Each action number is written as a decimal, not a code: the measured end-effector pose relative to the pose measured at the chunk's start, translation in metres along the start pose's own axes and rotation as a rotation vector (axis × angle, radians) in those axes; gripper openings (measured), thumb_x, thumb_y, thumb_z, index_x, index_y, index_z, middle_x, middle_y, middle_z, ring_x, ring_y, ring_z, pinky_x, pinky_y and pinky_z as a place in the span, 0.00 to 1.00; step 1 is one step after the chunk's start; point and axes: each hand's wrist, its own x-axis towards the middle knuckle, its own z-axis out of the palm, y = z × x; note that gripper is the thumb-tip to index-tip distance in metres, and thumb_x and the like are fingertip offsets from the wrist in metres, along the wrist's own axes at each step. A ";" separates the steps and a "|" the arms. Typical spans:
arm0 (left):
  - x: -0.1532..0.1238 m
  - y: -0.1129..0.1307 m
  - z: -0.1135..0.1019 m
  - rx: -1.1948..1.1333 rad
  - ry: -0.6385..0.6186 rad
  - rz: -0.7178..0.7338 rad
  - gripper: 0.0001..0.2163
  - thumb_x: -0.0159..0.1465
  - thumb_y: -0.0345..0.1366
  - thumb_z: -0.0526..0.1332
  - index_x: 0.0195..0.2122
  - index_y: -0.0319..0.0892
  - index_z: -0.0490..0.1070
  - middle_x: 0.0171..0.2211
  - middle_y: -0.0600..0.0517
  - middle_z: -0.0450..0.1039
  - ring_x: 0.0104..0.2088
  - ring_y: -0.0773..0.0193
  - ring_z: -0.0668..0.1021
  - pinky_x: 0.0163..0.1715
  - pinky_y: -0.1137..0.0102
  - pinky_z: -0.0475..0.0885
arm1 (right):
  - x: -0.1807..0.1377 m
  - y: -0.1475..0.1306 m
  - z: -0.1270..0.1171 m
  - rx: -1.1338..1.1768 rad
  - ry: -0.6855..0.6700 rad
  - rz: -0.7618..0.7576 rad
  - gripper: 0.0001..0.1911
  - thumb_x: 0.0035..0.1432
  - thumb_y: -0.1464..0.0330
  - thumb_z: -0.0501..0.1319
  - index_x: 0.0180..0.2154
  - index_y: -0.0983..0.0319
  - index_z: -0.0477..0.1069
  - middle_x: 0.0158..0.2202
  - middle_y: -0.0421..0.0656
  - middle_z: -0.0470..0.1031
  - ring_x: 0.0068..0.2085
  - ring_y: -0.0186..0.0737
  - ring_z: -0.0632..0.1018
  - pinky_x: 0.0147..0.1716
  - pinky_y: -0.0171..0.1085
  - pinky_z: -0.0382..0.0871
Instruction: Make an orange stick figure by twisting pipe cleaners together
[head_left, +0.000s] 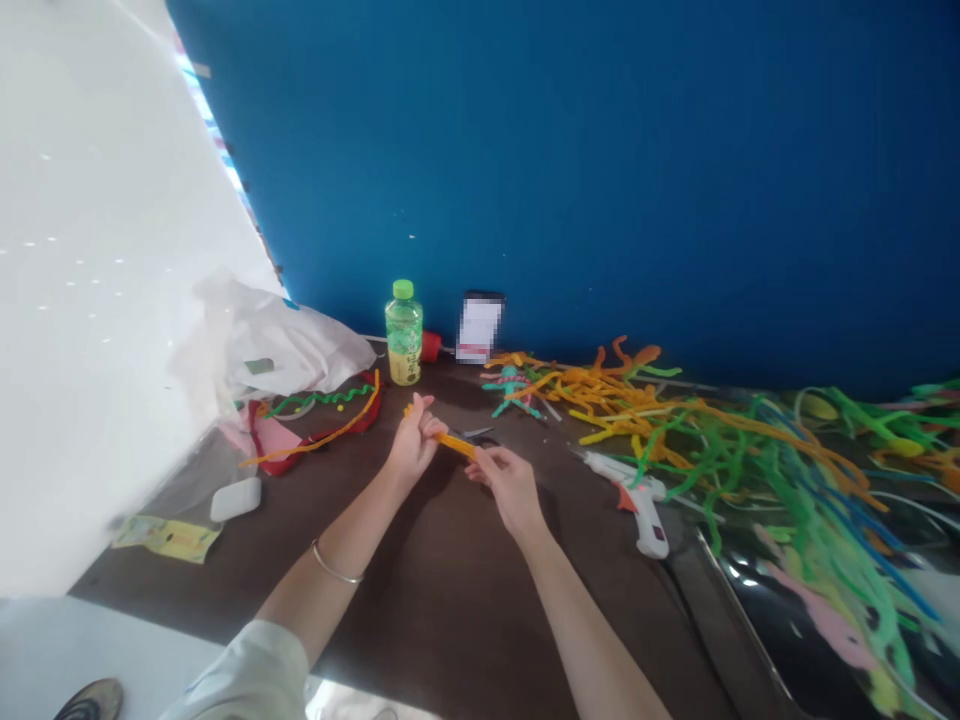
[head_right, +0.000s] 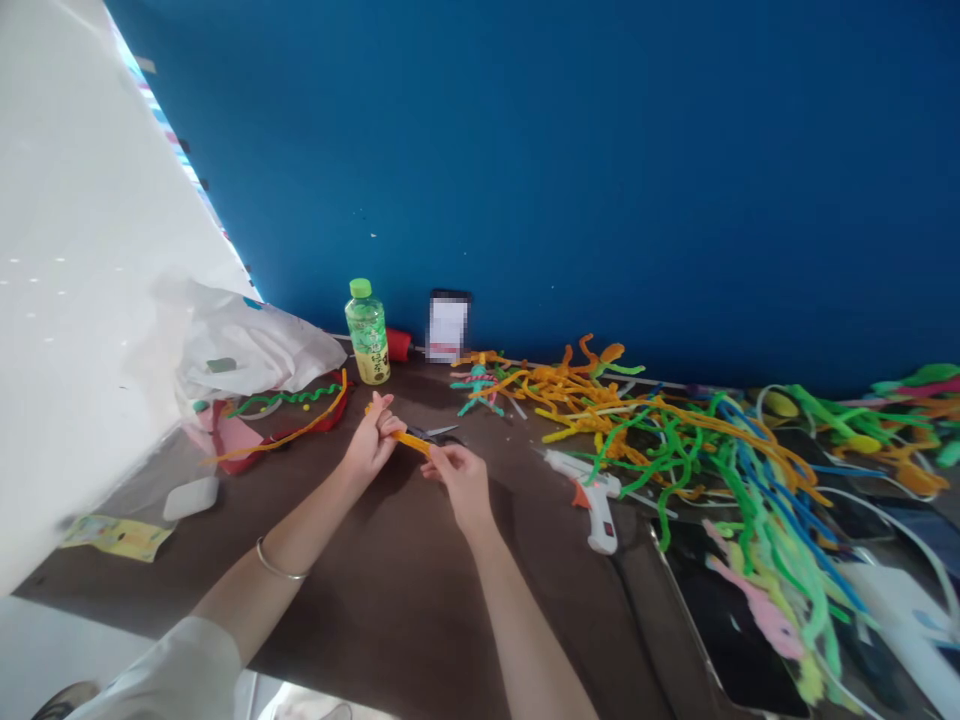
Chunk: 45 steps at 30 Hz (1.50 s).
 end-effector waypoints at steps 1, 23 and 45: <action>0.000 0.001 -0.001 0.005 0.010 -0.001 0.08 0.59 0.37 0.57 0.31 0.36 0.65 0.15 0.63 0.35 0.12 0.78 0.48 0.14 0.82 0.53 | -0.001 -0.001 0.000 -0.059 -0.008 -0.034 0.15 0.43 0.57 0.64 0.25 0.64 0.70 0.20 0.42 0.74 0.22 0.35 0.75 0.25 0.33 0.70; 0.000 0.007 -0.003 -0.162 0.034 -0.095 0.17 0.65 0.42 0.43 0.26 0.36 0.61 0.14 0.62 0.32 0.12 0.76 0.47 0.14 0.81 0.52 | -0.006 0.007 -0.009 -0.655 -0.003 -0.857 0.07 0.55 0.73 0.54 0.35 0.59 0.69 0.37 0.45 0.73 0.41 0.39 0.73 0.44 0.42 0.68; 0.005 0.015 -0.002 -0.075 0.037 -0.107 0.16 0.65 0.40 0.45 0.24 0.38 0.60 0.14 0.61 0.36 0.12 0.77 0.46 0.13 0.80 0.51 | -0.005 -0.005 -0.006 -0.084 -0.260 0.050 0.16 0.45 0.58 0.63 0.23 0.65 0.70 0.21 0.43 0.74 0.21 0.32 0.72 0.21 0.32 0.66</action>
